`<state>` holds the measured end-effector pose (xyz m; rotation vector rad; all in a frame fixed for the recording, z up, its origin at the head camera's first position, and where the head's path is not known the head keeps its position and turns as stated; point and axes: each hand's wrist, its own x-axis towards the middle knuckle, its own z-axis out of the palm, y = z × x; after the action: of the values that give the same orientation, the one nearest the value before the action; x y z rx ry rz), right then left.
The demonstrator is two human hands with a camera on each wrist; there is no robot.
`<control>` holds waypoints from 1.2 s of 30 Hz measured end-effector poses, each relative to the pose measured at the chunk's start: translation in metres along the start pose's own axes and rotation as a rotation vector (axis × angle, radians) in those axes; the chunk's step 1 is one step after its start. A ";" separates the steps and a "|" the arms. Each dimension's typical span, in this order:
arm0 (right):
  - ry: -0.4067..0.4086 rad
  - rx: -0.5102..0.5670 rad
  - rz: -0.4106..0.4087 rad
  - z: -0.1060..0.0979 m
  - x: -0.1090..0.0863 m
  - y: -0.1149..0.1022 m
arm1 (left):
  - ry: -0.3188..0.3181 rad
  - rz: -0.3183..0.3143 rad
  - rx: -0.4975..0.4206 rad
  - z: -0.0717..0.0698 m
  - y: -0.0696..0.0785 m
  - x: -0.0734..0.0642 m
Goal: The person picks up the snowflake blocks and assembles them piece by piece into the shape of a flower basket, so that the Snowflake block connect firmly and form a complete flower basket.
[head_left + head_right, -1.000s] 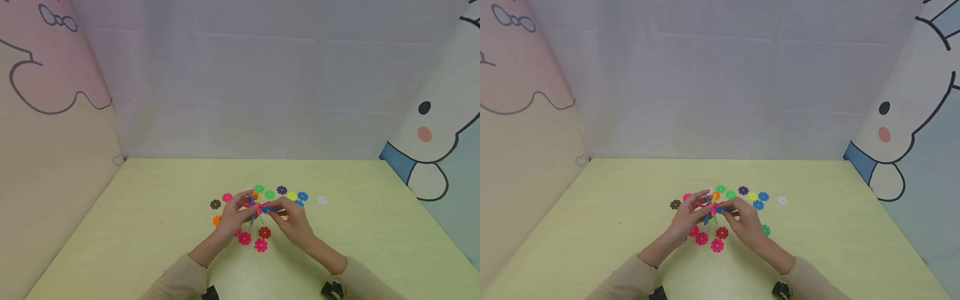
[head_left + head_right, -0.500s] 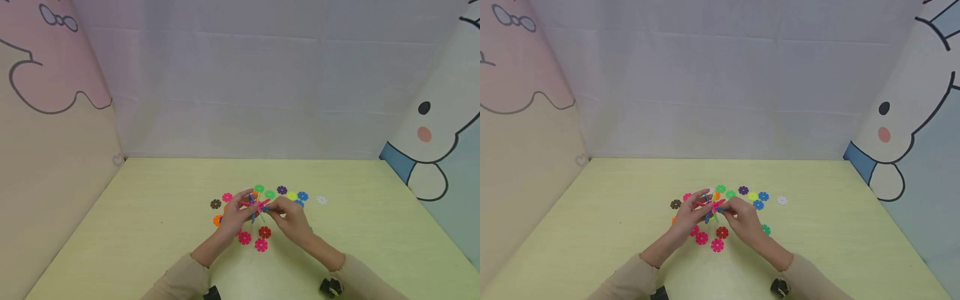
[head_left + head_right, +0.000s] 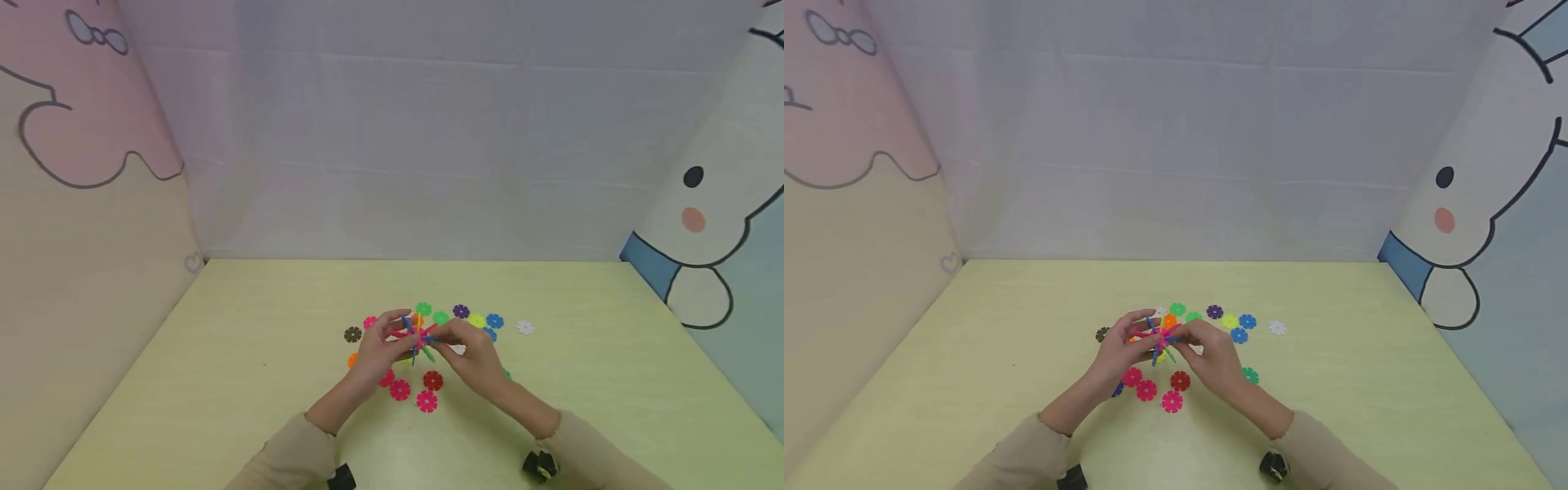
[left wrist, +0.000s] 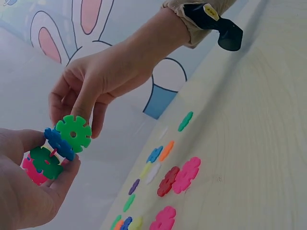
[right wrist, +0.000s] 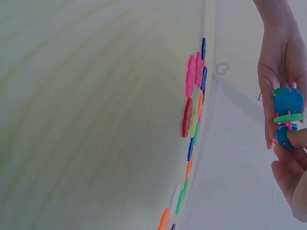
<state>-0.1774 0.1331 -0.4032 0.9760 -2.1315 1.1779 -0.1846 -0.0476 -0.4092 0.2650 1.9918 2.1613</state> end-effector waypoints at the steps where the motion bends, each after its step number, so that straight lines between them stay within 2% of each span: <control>1: -0.017 -0.016 0.016 -0.002 -0.002 0.005 | 0.007 -0.009 -0.008 -0.001 -0.001 0.001; 5: -0.140 -0.099 0.162 -0.021 -0.008 0.017 | 0.043 -0.022 0.034 -0.010 -0.005 0.002; 8: -0.307 -0.176 0.310 -0.043 -0.014 0.033 | 0.061 -0.030 0.083 -0.020 -0.007 0.002; 11: -0.477 -0.208 0.437 -0.063 -0.025 0.051 | 0.069 -0.048 0.112 -0.030 -0.009 0.001; 15: -0.614 -0.202 0.504 -0.079 -0.038 0.064 | 0.082 -0.049 0.127 -0.040 -0.010 0.001; 19: -0.669 -0.150 0.495 -0.085 -0.045 0.066 | 0.098 -0.037 0.131 -0.044 -0.010 0.001; 24: -0.672 -0.111 0.494 -0.086 -0.045 0.067 | 0.101 -0.046 0.104 -0.043 -0.008 0.002; 27: -0.640 -0.055 0.527 -0.083 -0.041 0.062 | 0.104 -0.050 0.078 -0.040 -0.006 0.003; 30: -0.548 0.044 0.562 -0.073 -0.030 0.049 | 0.092 -0.053 0.049 -0.037 -0.005 0.006; 36: -0.293 0.273 0.647 -0.045 0.008 0.017 | 0.049 -0.060 0.034 -0.031 -0.001 0.008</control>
<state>-0.1921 0.1753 -0.3836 0.5941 -2.6836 1.7541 -0.2000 -0.0753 -0.4124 0.1567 2.0376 2.1185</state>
